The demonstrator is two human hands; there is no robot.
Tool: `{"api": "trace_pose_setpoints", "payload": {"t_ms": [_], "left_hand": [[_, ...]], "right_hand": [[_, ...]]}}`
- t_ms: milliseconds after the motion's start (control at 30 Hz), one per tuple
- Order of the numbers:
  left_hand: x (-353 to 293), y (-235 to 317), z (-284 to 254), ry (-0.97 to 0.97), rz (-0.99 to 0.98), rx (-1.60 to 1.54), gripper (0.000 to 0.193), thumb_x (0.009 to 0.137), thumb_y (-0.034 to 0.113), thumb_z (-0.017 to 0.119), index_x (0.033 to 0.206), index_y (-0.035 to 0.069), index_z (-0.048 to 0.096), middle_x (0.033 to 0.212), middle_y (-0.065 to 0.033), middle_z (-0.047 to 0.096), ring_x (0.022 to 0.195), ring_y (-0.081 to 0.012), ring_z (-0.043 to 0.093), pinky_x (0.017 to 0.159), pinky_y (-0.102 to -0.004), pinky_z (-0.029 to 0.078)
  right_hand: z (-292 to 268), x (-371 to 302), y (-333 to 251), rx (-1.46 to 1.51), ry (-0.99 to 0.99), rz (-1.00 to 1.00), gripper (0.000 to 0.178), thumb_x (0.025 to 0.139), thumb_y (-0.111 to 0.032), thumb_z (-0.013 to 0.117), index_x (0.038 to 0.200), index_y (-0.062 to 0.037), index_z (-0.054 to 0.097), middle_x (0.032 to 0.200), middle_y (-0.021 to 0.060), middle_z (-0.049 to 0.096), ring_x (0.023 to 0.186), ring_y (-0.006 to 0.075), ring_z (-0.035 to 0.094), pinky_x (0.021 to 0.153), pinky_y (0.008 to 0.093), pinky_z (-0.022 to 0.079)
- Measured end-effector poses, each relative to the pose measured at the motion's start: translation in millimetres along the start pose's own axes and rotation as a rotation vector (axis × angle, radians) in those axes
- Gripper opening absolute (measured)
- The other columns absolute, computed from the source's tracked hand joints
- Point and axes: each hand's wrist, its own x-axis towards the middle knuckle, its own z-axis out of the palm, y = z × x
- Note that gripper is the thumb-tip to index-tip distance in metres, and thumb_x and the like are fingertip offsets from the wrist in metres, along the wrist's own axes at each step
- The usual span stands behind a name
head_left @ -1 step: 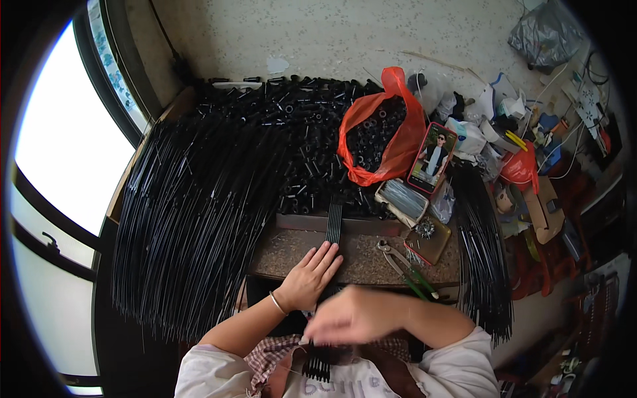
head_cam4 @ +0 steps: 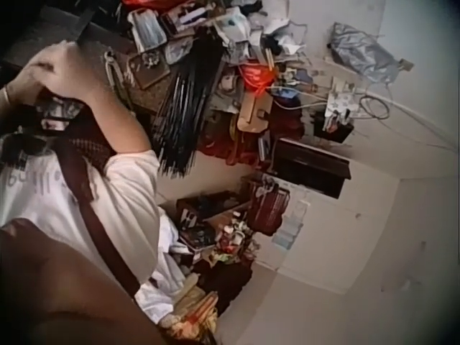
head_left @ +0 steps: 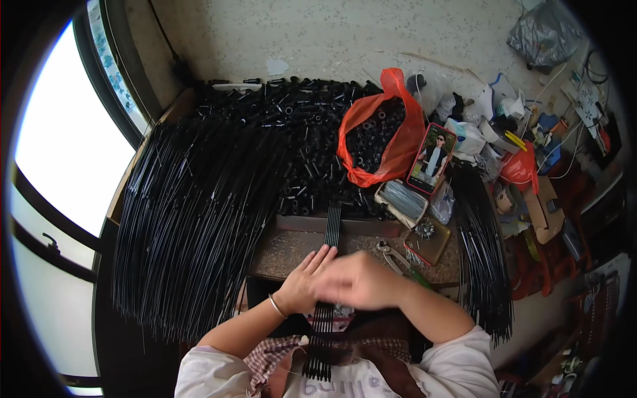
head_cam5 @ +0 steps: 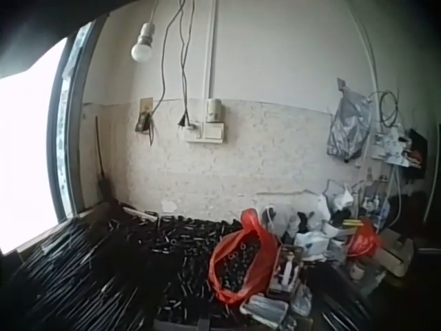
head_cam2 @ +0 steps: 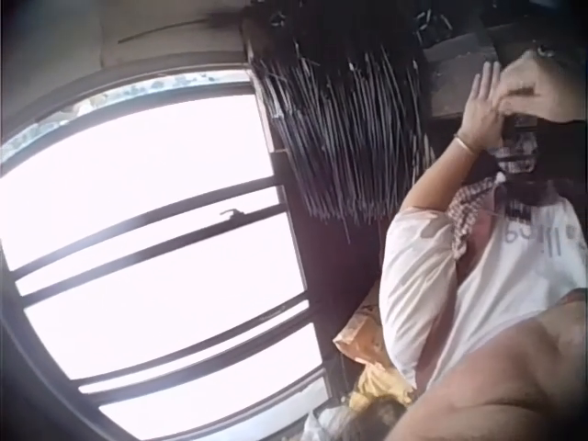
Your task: Assembling and bundling sets of black electrical cables by attaching plastic components.
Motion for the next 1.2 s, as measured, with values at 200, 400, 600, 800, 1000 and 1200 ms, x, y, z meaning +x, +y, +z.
{"api": "trace_pose_setpoints", "payload": {"t_ms": [200, 400, 600, 800, 1000, 1200], "left_hand": [[-14, 15, 6, 0.011, -0.031, -0.009, 0.056, 0.064, 0.014, 0.039, 0.116, -0.002, 0.025, 0.121, -0.0203, 0.022, 0.113, -0.0314, 0.023, 0.092, -0.0381, 0.019], [-19, 18, 2, -0.069, -0.023, 0.106, 0.048, 0.072, 0.013, 0.034, 0.117, 0.000, 0.025, 0.123, -0.0167, 0.023, 0.113, -0.0282, 0.023, 0.091, -0.0381, 0.020], [-17, 23, -5, -0.098, -0.063, -0.094, 0.057, 0.066, 0.016, 0.040, 0.118, 0.000, 0.022, 0.124, -0.0179, 0.018, 0.116, -0.0285, 0.018, 0.093, -0.0383, 0.015], [-19, 26, -4, -0.083, -0.063, -0.092, 0.060, 0.064, 0.019, 0.043, 0.118, 0.000, 0.023, 0.124, -0.0177, 0.019, 0.116, -0.0281, 0.019, 0.092, -0.0382, 0.017], [-21, 30, -2, -0.091, -0.084, -0.077, 0.067, 0.060, 0.021, 0.050, 0.118, 0.000, 0.023, 0.125, -0.0166, 0.018, 0.116, -0.0260, 0.018, 0.092, -0.0354, 0.017], [-20, 30, -4, -0.071, -0.108, -0.179, 0.061, 0.062, 0.015, 0.044, 0.118, 0.000, 0.024, 0.124, -0.0171, 0.019, 0.116, -0.0278, 0.019, 0.092, -0.0371, 0.018]], "right_hand": [[-78, -28, 105, -1.004, 0.519, 0.605, 0.006, 0.061, -0.010, 0.055, 0.065, -0.0058, 0.057, 0.070, 0.0070, 0.049, 0.074, 0.0233, 0.048, 0.060, 0.0331, 0.042], [-78, -36, 106, -1.056, 0.513, 0.446, 0.006, 0.061, -0.006, 0.055, 0.066, -0.0016, 0.055, 0.068, 0.0084, 0.046, 0.070, 0.0239, 0.045, 0.062, 0.0327, 0.039], [-56, -17, 102, -0.615, 0.529, 0.155, 0.005, 0.067, -0.004, 0.051, 0.071, -0.0014, 0.052, 0.068, 0.0100, 0.048, 0.063, 0.0274, 0.049, 0.054, 0.0327, 0.040], [-23, -10, 101, -0.618, 0.297, 0.218, 0.007, 0.068, -0.004, 0.050, 0.074, -0.0019, 0.054, 0.067, 0.0098, 0.048, 0.060, 0.0277, 0.050, 0.053, 0.0334, 0.041], [-31, -23, 93, -0.644, 0.287, 0.293, 0.008, 0.067, -0.002, 0.050, 0.074, -0.0015, 0.054, 0.067, 0.0101, 0.048, 0.061, 0.0274, 0.050, 0.053, 0.0329, 0.041], [-24, -17, 97, -0.677, 0.274, 0.235, 0.009, 0.065, -0.001, 0.050, 0.074, -0.0017, 0.054, 0.069, 0.0092, 0.048, 0.061, 0.0266, 0.051, 0.053, 0.0327, 0.041]]}}
